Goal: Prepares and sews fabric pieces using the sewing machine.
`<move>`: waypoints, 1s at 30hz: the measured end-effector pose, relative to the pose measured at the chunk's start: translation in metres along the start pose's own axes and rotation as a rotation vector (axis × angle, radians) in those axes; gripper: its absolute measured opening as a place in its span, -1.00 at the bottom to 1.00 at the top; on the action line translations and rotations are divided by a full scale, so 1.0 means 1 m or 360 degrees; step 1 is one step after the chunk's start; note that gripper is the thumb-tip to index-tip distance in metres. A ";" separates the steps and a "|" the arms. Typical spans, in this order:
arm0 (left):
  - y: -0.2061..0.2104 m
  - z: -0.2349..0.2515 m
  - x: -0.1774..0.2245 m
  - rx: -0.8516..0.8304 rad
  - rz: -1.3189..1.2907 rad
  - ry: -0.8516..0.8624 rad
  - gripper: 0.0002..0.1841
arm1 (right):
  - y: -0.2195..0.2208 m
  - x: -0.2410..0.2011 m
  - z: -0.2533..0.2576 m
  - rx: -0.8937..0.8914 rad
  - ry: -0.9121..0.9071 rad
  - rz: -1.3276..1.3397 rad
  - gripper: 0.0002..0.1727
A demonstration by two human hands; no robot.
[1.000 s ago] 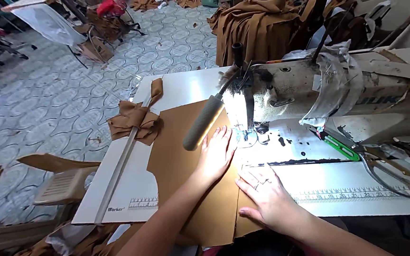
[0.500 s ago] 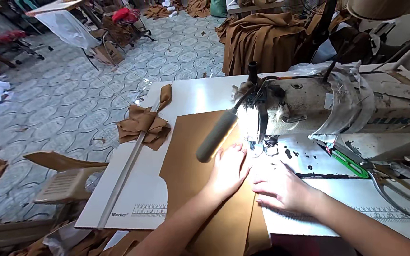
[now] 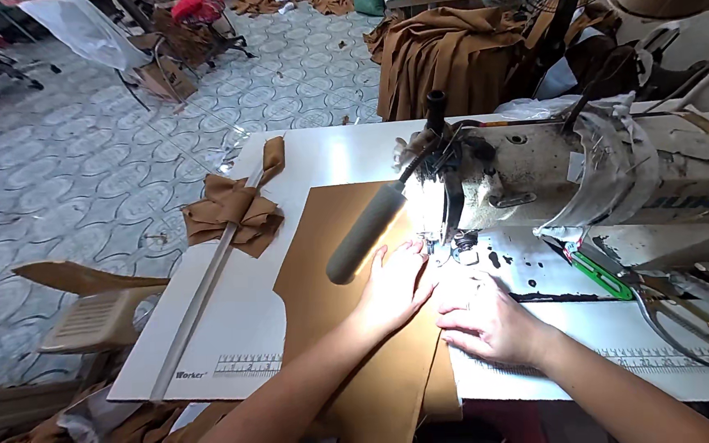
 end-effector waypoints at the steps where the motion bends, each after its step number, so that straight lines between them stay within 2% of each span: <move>1: 0.000 0.001 0.000 -0.0016 -0.0001 0.0015 -0.43 | 0.000 -0.001 0.000 -0.0001 -0.0002 -0.0015 -0.61; 4: -0.008 0.003 0.002 -0.0173 -0.0013 0.0034 -0.46 | 0.000 -0.002 -0.001 0.0007 -0.0027 -0.0054 -0.64; 6: -0.040 -0.002 0.006 0.0249 -0.0355 0.0098 -0.65 | 0.000 -0.002 -0.001 0.0000 -0.0016 -0.0073 -0.65; 8: -0.067 -0.011 0.011 0.0691 -0.1011 0.0059 -0.78 | -0.001 -0.003 0.000 0.0000 -0.0009 -0.0057 -0.67; 10: -0.070 -0.016 0.019 0.0926 -0.1527 -0.0024 -0.82 | -0.002 -0.002 0.001 -0.0010 -0.0012 -0.0046 -0.68; 12: -0.064 -0.012 0.024 0.1128 -0.1699 -0.0117 -0.91 | -0.001 -0.001 0.000 -0.0013 -0.0018 -0.0046 -0.70; 15: -0.063 -0.009 0.024 0.1293 -0.1636 -0.0147 -0.96 | 0.000 0.001 -0.001 -0.0051 0.0024 0.0015 -0.68; 17: -0.066 -0.010 0.025 0.1250 -0.1563 -0.0123 -0.99 | -0.002 0.000 -0.001 -0.0055 0.0010 0.0020 -0.69; 20: -0.069 -0.010 0.021 0.0953 -0.1424 -0.0136 -0.98 | -0.002 -0.002 0.000 -0.0025 -0.0065 -0.0062 -0.68; 22: -0.070 -0.014 0.020 0.0730 -0.1271 0.0034 -0.89 | -0.001 -0.004 -0.001 -0.0044 -0.0088 -0.0083 -0.68; 24: -0.069 -0.018 0.006 0.0676 -0.1073 0.0012 -0.81 | -0.002 -0.002 -0.001 -0.0077 -0.0026 -0.0022 -0.65; 26: -0.056 -0.017 -0.007 0.0558 -0.0727 -0.0122 -0.69 | 0.000 -0.001 -0.002 -0.0131 0.0046 0.0051 -0.64; 28: -0.028 -0.015 -0.004 0.0263 -0.0340 -0.0035 -0.61 | -0.001 0.000 -0.002 -0.0112 0.0038 0.0020 -0.65; 30: -0.003 -0.021 0.005 -0.0052 -0.0149 0.0054 -0.57 | 0.000 0.000 -0.003 -0.0073 0.0012 -0.0021 -0.64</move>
Point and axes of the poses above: each hand's wrist, its own z-axis towards the middle knuckle, its own y-axis out of the palm, x = y × z, the point moved 9 cm from there along z, towards the middle knuckle, and after that the axes turned 3 degrees about -x, right-handed, at the moved point
